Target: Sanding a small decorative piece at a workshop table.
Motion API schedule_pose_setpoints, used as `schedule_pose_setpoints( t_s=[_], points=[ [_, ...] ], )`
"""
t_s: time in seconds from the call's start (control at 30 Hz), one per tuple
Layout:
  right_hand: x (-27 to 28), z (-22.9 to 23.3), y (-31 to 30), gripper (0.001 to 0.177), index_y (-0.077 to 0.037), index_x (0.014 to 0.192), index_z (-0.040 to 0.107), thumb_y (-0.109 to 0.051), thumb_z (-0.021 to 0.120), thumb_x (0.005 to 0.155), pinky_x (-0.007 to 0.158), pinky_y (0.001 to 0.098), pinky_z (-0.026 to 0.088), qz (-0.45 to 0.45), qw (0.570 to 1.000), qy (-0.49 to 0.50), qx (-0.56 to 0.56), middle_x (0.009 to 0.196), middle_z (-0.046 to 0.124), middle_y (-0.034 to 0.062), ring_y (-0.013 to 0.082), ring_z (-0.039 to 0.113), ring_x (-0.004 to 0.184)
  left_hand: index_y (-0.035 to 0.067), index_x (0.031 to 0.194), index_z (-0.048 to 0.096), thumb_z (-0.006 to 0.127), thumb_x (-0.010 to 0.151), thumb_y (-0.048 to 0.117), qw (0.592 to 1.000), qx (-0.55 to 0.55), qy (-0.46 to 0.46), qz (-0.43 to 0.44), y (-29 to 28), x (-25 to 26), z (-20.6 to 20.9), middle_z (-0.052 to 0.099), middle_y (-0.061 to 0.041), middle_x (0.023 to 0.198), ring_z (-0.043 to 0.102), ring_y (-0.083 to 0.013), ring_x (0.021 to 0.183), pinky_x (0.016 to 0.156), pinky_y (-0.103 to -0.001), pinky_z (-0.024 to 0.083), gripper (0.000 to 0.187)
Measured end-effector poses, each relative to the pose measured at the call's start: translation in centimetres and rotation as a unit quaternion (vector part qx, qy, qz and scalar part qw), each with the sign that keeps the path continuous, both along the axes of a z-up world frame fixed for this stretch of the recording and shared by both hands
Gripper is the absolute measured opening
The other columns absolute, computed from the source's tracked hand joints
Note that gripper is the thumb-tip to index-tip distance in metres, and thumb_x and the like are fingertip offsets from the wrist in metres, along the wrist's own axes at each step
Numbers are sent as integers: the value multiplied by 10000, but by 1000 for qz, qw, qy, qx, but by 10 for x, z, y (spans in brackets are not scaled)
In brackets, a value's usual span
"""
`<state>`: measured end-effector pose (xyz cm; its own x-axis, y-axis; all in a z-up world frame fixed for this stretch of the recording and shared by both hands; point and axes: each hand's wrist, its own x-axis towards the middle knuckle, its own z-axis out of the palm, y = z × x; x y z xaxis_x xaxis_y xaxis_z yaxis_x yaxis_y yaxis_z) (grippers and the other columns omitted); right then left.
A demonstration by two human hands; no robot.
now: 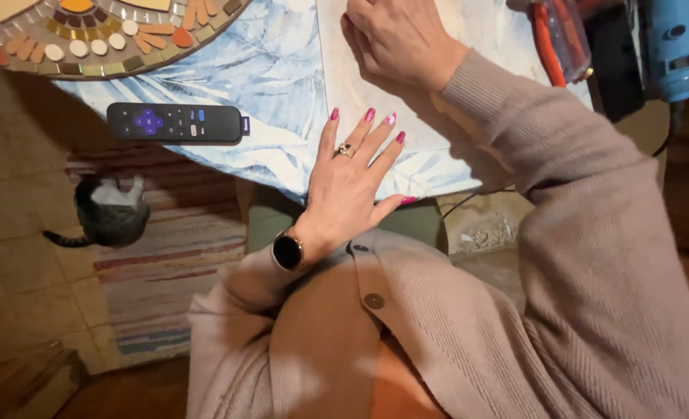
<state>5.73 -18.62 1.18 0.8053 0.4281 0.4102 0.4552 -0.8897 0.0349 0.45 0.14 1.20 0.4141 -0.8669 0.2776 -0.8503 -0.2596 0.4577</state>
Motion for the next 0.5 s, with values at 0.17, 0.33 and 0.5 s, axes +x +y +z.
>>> schedule_pose_setpoints(
  t_s=[0.17,0.33,0.5],
  points=[
    [-42,16,-19,191,-113,716,418,-127,530,871,504,264,348,22,994,27,-100,711,411,23,145,381,550,20,1161,494,580,729,423,1000,-4,-1,-4,1,2,-4,394,-160,1267,309,-311,1219,1005,-526,96,597],
    [-89,38,-66,110,-152,838,564,-219,512,768,536,221,494,29,918,287,-273,788,596,-30,116,600,600,30,1181,479,545,739,460,1000,26,-13,-2,2,-1,-5,395,-157,1268,306,-310,1219,1011,-517,71,620],
    [-94,46,-38,96,-29,767,557,-73,486,815,431,240,339,-33,953,279,114,644,505,31,136,428,478,-5,1221,371,572,803,309,994,-78,56,53,-9,-6,11,455,-158,1238,413,-271,1199,1044,-474,127,560]
  ],
)
